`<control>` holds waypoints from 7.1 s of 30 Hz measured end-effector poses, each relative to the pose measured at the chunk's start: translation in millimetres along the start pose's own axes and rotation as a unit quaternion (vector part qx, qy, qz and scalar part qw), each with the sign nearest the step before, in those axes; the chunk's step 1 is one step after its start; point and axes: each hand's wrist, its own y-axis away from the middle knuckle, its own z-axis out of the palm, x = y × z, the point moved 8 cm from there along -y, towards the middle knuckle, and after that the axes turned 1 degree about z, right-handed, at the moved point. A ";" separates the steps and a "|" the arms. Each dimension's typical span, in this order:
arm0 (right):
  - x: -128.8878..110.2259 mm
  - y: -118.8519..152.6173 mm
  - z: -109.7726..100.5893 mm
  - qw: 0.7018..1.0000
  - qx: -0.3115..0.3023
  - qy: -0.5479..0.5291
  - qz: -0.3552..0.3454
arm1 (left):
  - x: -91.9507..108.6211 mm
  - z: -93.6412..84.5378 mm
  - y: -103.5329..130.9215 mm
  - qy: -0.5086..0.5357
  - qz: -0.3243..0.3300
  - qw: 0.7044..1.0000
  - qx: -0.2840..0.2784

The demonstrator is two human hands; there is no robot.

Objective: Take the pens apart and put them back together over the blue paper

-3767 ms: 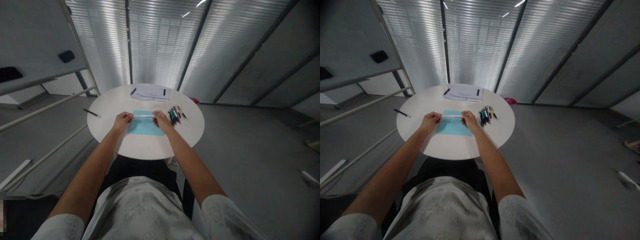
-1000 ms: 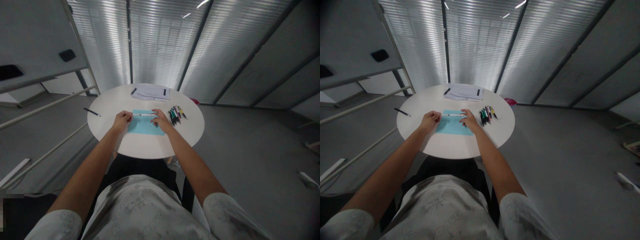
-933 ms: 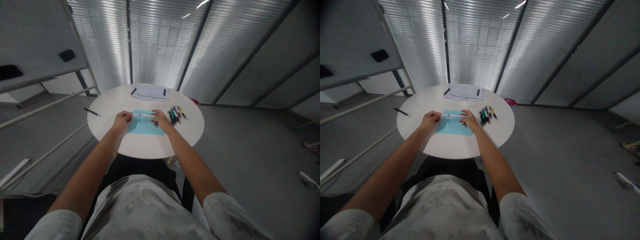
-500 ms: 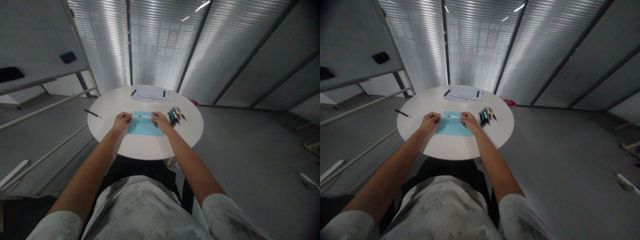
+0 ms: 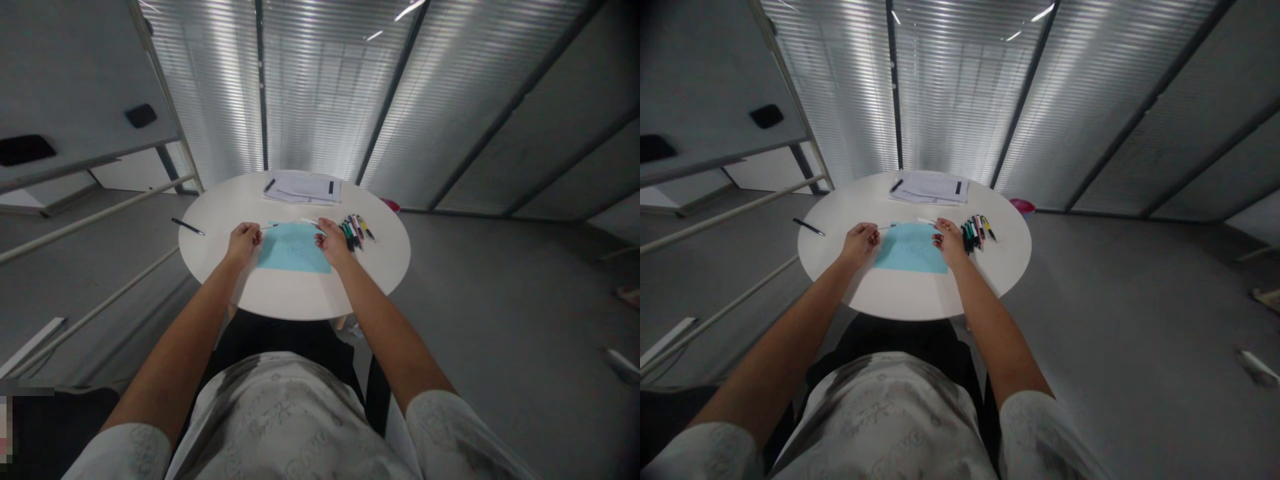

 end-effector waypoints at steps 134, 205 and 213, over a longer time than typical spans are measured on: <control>-29.2 11.4 -7.7 0.753 0.102 0.623 -0.187 | -1.8 -10.7 -1.7 0.031 -0.040 0.998 0.040; -21.2 13.4 19.7 0.855 -0.012 0.447 -0.262 | 7.1 40.4 23.8 -0.460 0.205 0.851 -0.146; -12.3 4.2 17.2 0.912 -0.039 0.329 -0.241 | 14.1 52.6 36.2 -0.540 0.247 0.781 -0.195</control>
